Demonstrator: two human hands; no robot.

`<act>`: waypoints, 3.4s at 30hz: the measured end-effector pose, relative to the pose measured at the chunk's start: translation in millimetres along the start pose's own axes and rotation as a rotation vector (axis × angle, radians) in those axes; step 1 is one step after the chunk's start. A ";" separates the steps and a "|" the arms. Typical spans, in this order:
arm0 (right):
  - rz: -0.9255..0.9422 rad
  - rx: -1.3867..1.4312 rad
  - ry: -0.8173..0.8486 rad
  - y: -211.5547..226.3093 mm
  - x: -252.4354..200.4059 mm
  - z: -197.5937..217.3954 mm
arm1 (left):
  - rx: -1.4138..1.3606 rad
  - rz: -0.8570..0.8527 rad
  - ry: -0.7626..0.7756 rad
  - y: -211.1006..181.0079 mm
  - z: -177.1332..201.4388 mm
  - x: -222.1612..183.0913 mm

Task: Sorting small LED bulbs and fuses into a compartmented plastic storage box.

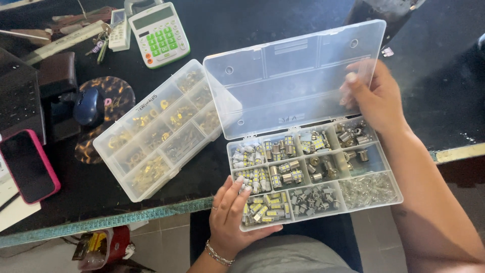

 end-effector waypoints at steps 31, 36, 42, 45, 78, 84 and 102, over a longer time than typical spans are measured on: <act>0.362 -0.410 0.121 53.7 -129.0 47.9 | -0.040 -0.028 -0.038 -3.3 5.1 8.7; 0.499 -0.582 0.187 87.0 -137.3 42.0 | -0.027 -0.019 -0.048 -2.9 4.5 6.5; 0.435 -0.706 0.198 91.6 -124.2 39.9 | -0.055 -0.022 -0.038 -4.0 6.9 8.2; 0.400 -0.822 0.185 69.7 -111.0 45.2 | -0.062 -0.027 -0.032 -3.7 7.0 7.7; 0.422 -0.622 0.516 71.2 -106.8 -18.6 | -0.069 -0.031 -0.036 -3.1 6.7 6.6; 0.454 -0.744 0.220 60.2 -88.1 24.7 | -0.070 -0.042 -0.043 -2.7 5.6 5.4; 0.193 -1.043 0.280 56.9 -76.2 13.0 | -0.058 -0.051 -0.059 -6.6 9.5 10.0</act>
Point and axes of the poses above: each hand's wrist, its own x-axis towards the middle knuckle, its own z-axis out of the back of the hand, y = z × x, the point moved 5 cm from there along x, towards the middle knuckle, and after that the axes turned 4 degrees about x, right-handed, at the moved point
